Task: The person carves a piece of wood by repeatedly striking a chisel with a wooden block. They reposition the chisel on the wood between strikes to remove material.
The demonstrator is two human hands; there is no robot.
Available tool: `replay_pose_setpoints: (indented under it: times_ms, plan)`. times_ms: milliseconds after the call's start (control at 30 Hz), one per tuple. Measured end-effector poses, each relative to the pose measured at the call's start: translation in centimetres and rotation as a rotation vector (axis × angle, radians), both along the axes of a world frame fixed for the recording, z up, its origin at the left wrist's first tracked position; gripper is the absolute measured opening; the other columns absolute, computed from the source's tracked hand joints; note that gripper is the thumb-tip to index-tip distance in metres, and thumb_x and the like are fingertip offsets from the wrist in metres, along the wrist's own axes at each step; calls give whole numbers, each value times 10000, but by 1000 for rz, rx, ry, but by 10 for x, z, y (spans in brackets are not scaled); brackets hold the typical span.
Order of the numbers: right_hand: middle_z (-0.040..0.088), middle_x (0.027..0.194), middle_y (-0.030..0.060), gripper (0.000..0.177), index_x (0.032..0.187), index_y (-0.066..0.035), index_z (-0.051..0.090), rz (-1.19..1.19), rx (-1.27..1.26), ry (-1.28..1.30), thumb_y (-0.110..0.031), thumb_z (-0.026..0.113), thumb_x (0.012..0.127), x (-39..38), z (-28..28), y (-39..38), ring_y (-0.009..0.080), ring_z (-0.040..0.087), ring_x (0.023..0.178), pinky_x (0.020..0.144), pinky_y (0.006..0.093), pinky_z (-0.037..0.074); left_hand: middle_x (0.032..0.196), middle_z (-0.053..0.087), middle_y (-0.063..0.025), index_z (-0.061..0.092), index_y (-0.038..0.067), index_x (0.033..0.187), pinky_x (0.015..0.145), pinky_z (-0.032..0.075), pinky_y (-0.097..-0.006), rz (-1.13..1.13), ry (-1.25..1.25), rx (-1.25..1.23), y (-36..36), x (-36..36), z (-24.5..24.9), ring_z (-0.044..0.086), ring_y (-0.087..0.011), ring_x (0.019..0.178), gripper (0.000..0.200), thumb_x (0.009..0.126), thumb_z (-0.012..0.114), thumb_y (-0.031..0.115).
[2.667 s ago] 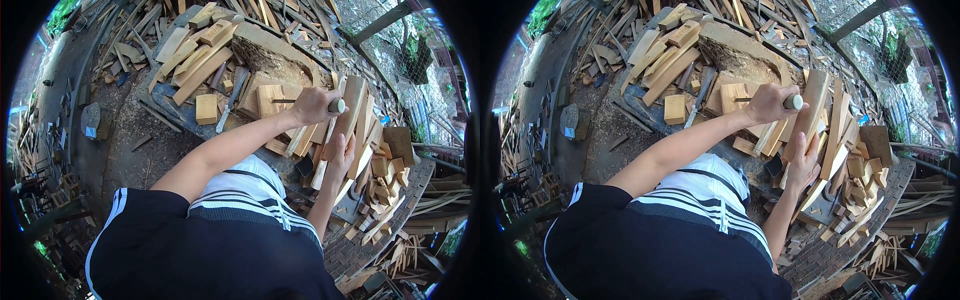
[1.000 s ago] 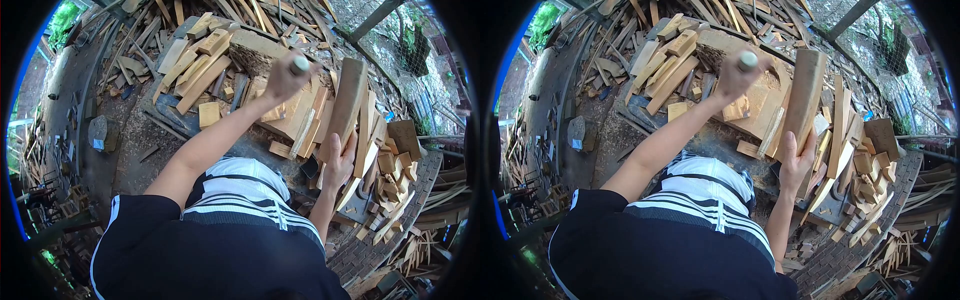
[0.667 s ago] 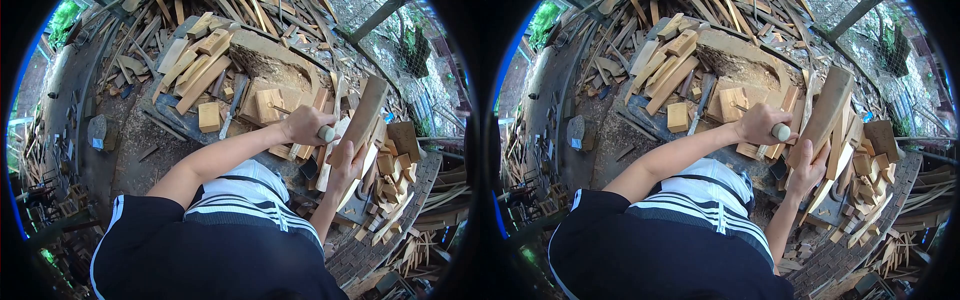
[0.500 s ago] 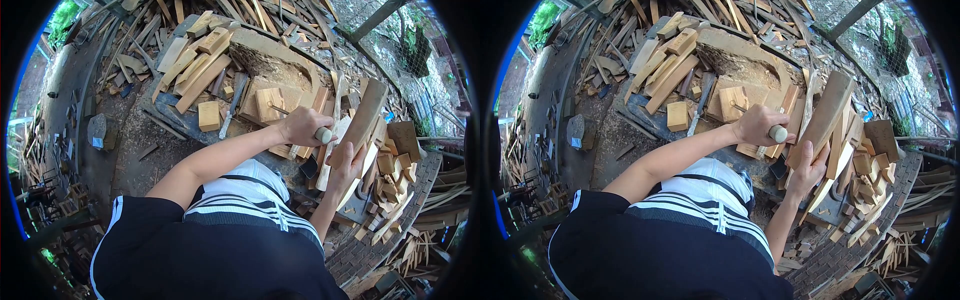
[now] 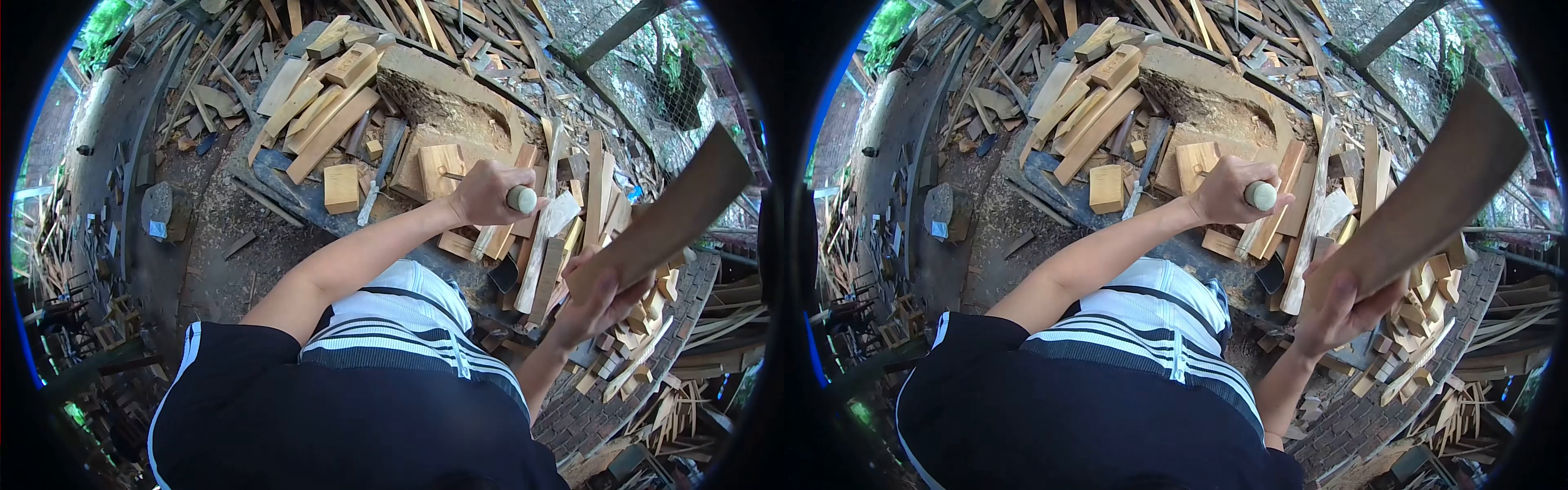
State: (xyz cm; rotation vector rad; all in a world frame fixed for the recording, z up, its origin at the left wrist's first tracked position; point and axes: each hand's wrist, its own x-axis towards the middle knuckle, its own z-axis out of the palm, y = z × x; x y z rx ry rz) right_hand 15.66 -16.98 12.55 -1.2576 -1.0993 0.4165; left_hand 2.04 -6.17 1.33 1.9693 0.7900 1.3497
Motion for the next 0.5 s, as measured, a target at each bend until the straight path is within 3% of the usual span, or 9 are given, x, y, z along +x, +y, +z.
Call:
replay_pose_setpoints:
  times_ms: [100, 133, 300, 367, 500]
  plan:
    - [540, 998, 163, 709, 1384, -38, 294, 55, 22, -92, -423, 618, 885, 4, -14, 0, 205, 574, 610, 464, 293, 454, 599, 598, -86, 544, 75, 720, 454, 445, -342, 12, -27, -2, 1, -1, 2, 606, -252, 502, 311, 796, 786, 255]
    - [550, 1023, 162, 671, 1380, -23, 322, 62, 25, -241, -391, 616, 902, 9, -19, -1, 197, 579, 615, 484, 291, 466, 595, 598, -90, 545, 75, 718, 456, 447, -343, 9, -38, -10, 0, -2, 4, 607, -256, 503, 307, 795, 785, 251]
    - [576, 1008, 134, 570, 1371, -10, 385, 82, -72, -149, -307, 600, 934, -2, -33, -7, 177, 588, 628, 511, 292, 485, 572, 589, -101, 547, 81, 707, 460, 456, -355, 10, -27, 6, -3, -3, 7, 614, -269, 505, 301, 790, 778, 255]
    - [475, 1319, 145, 656, 1393, 16, 374, 81, -267, 19, -341, 635, 908, -2, -32, -14, 236, 482, 1207, 1017, 378, 395, 566, 587, -104, 545, 84, 702, 460, 458, -361, 15, -24, 16, -4, -2, 8, 616, -274, 505, 303, 788, 776, 259]
    - [485, 1305, 147, 617, 1388, 16, 378, 58, -254, -30, -303, 626, 922, 0, -40, -14, 229, 509, 1179, 988, 364, 431, 555, 572, -105, 528, 87, 691, 462, 461, -370, 19, -10, 21, -3, -1, 8, 614, -285, 504, 316, 793, 766, 267]
